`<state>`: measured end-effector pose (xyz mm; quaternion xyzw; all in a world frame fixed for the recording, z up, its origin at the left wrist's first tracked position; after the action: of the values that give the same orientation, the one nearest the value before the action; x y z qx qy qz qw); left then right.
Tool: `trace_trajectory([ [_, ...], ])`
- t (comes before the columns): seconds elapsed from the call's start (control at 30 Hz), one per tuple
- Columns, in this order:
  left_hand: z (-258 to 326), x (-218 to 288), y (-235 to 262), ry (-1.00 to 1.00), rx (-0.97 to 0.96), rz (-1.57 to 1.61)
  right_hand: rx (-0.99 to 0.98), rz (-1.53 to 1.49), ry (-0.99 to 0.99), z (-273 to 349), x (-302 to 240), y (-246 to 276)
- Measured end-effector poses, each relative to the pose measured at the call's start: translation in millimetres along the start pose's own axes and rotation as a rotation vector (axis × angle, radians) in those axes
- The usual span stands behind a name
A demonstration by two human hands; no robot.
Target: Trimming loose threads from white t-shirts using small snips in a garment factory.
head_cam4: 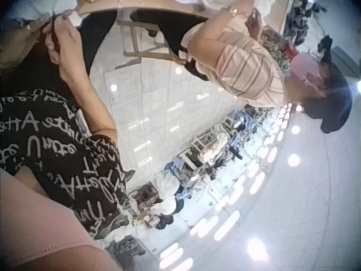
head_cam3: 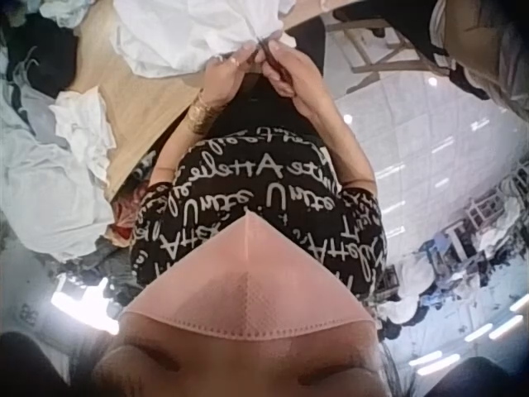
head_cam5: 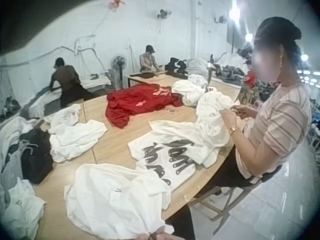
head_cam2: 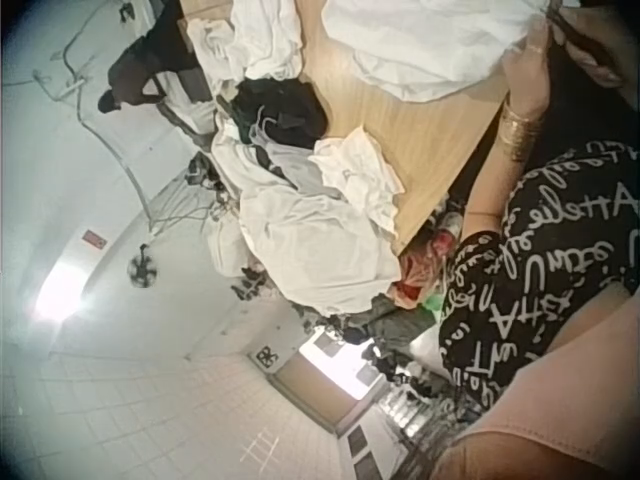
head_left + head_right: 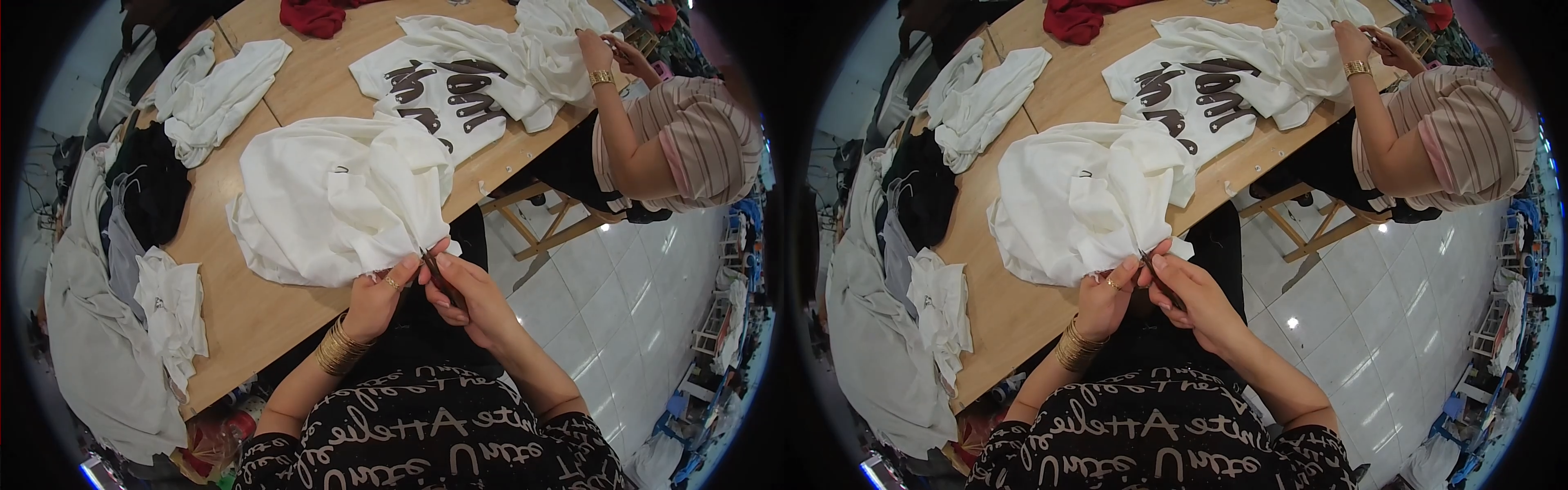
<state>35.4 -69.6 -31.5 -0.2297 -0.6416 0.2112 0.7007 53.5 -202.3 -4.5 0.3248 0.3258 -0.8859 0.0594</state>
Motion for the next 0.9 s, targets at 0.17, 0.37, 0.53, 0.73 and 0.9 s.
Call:
trace_trajectory([
  [0.17, -0.2, 1.1, -1.5, -0.006, -0.02, 0.037, -0.029, -0.145, -0.052, -2.0, 1.2, 4.2],
  [0.37, -0.5, 3.6, -2.4, -0.011, 0.016, 0.141, 0.08, 0.132, 0.077, 6.4, -8.2, 0.8],
  [0.53, -1.4, 2.4, -4.5, -0.015, 0.062, 0.125, 0.071, 0.178, 0.053, 5.8, -4.4, 0.7],
  [0.73, -0.7, -0.1, -1.3, 0.005, 0.041, 0.101, 0.064, 0.177, 0.072, 3.4, -0.6, 1.3],
  [0.9, -0.2, -1.4, -0.9, 0.004, 0.06, 0.098, 0.065, 0.174, 0.057, 3.3, -0.7, 0.3],
])
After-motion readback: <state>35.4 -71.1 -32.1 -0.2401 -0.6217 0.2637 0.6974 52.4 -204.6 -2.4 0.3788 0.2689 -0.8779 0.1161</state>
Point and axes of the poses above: each hand's wrist, its own z-axis away from the middle knuckle, its own y-axis out of the back of the hand, x = y × z, the point moved 2 cm from there along -z, towards the middle knuckle, and after that the axes turned 7 degrees about -y, right-handed, at the moved point
